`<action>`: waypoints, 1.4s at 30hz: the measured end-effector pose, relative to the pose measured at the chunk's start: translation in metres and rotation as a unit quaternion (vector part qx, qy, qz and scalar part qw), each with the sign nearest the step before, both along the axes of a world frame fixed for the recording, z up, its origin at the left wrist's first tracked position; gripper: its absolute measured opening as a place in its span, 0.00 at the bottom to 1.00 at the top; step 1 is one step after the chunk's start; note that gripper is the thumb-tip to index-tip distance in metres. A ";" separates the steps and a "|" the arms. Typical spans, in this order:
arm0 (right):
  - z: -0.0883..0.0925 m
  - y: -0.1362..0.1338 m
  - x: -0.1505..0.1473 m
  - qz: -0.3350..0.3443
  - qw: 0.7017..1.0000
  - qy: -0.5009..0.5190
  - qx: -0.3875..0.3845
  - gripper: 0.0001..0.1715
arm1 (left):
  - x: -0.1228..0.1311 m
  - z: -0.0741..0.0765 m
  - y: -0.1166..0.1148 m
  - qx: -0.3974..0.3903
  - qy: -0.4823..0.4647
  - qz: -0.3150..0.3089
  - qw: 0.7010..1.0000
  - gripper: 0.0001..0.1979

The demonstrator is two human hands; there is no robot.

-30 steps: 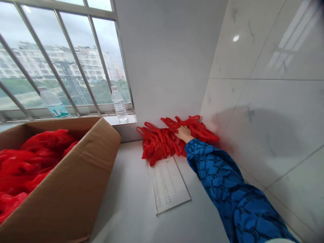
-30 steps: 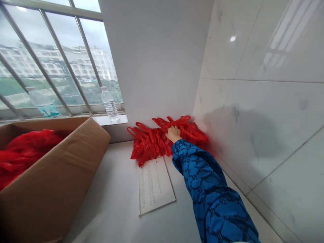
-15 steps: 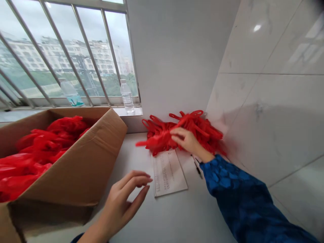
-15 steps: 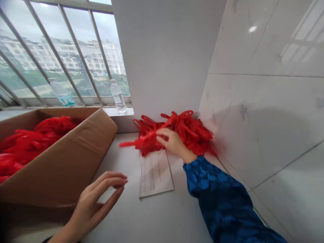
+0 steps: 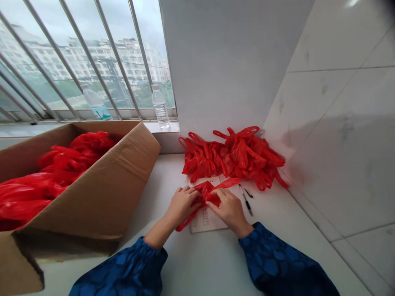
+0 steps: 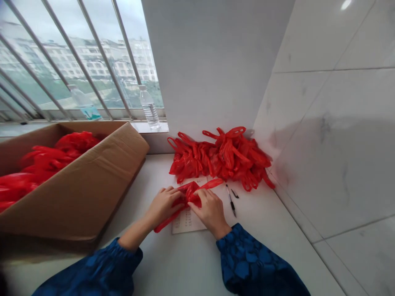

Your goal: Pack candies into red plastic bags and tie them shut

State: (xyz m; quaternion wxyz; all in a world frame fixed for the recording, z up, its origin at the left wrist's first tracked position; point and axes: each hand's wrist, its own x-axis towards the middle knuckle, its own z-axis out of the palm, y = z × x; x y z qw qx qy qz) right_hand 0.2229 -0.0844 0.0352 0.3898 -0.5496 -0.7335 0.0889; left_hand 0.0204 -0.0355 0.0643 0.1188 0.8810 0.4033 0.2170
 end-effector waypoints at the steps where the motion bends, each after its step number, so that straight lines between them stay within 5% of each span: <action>1: -0.001 0.001 -0.002 -0.001 1.000 -0.005 -0.004 0.10 | 0.001 -0.002 0.001 -0.001 -0.001 0.003 1.000 0.02; 10: 0.004 -0.002 0.045 -0.028 0.996 0.078 -0.013 0.08 | -0.017 -0.008 0.011 -0.014 -0.103 0.067 0.992 0.12; 16: 0.005 -0.004 0.053 0.022 0.999 0.036 0.019 0.12 | -0.022 -0.001 0.000 0.002 -0.109 0.103 0.989 0.09; 23: 0.019 -0.012 0.010 -0.023 0.996 -0.067 0.057 0.13 | 0.013 0.015 -0.003 0.009 -0.024 -0.044 0.999 0.08; 27: 0.017 -0.007 0.002 -0.036 0.992 -0.084 0.082 0.07 | 0.016 0.012 0.004 -0.021 -0.072 -0.051 0.996 0.05; 34: 0.015 -0.005 0.033 -0.033 0.994 0.018 0.100 0.04 | -0.004 0.014 0.011 -0.052 -0.158 -0.037 0.985 0.03; 42: 0.017 -0.004 0.036 0.006 0.995 0.021 0.102 0.04 | -0.002 0.025 0.002 0.014 -0.136 -0.022 0.990 0.07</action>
